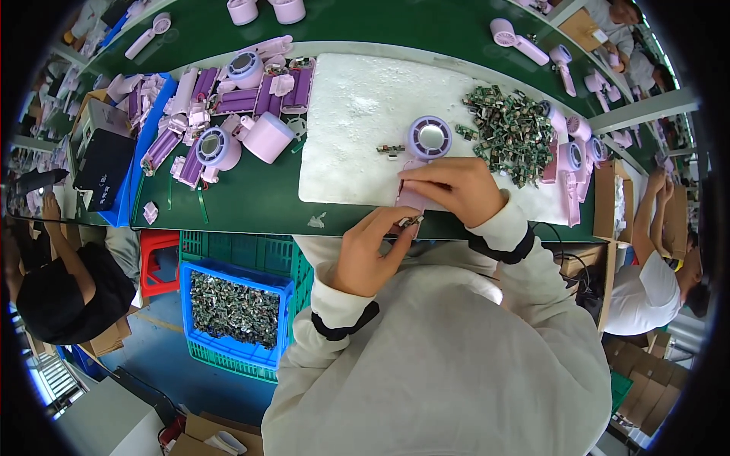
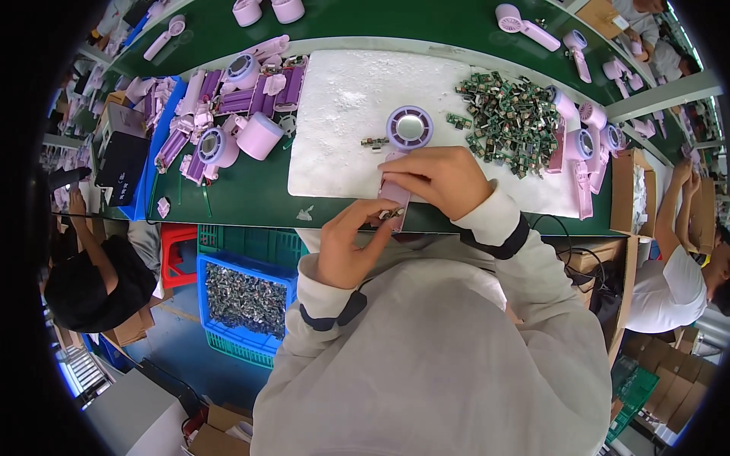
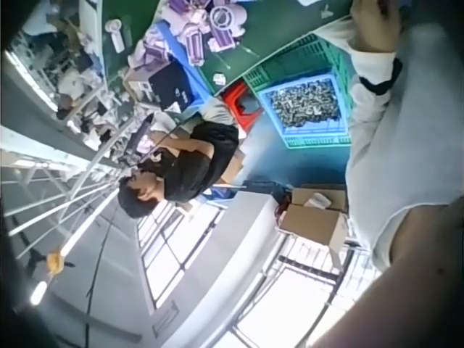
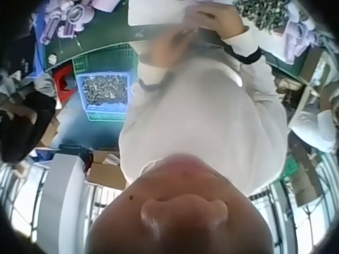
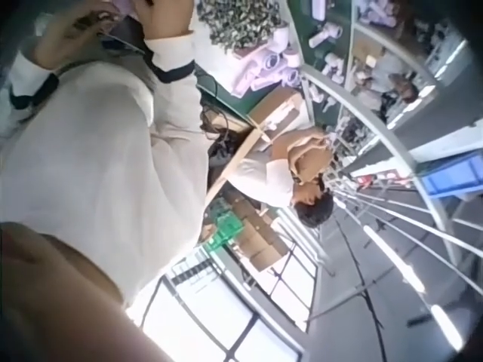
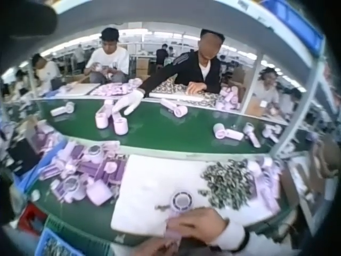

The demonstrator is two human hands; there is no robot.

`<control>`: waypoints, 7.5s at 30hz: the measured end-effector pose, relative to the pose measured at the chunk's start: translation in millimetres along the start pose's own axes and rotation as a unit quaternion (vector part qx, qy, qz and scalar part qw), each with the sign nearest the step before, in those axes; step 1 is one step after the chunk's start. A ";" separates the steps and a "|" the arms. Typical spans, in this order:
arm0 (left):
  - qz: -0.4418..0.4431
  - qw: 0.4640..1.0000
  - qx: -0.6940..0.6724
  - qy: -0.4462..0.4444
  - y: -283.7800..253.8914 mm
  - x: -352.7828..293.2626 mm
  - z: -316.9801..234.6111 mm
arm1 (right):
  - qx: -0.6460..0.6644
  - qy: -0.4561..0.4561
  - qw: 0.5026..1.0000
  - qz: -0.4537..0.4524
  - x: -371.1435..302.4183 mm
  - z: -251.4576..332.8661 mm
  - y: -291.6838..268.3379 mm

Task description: The person picks up a circuit board and a fan housing by hand, inserts the circuit board into the housing, and presses it into place. They then set the assembled fan aside on the table and repeat the process.

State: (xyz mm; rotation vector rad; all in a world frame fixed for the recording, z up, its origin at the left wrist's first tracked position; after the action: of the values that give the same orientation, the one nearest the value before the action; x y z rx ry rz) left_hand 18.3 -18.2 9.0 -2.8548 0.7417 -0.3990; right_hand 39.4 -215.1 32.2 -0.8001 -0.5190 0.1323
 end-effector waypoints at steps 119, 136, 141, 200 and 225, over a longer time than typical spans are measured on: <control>-0.141 0.983 -0.121 0.003 11.6 22.2 28.6 | 0.067 0.134 0.988 -0.049 -9.9 23.4 -5.9; -0.238 0.953 0.141 0.127 35.4 16.6 18.0 | 0.168 0.278 0.923 -0.205 -19.1 39.5 14.0; -0.260 0.944 0.160 0.127 37.4 16.3 18.7 | 0.167 0.267 0.930 -0.191 -17.9 40.9 16.1; -0.072 0.935 0.206 0.279 21.0 9.7 14.2 | 0.221 0.488 0.829 0.158 63.5 -41.0 -42.3; -0.071 0.977 0.047 0.197 9.5 2.2 15.0 | -0.025 0.118 0.991 0.061 28.1 9.3 16.5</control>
State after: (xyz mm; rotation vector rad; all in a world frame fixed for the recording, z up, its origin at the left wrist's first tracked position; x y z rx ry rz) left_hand 20.4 -26.1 -7.0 -2.7754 0.5559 -1.0148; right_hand 60.4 -188.9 36.8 -0.8841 -0.2504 0.1361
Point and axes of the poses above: each hand's wrist, its own x-axis towards the middle knuckle, its own y-axis out of the palm, z = x × y, the point moved 2 cm from there along x, towards the middle knuckle
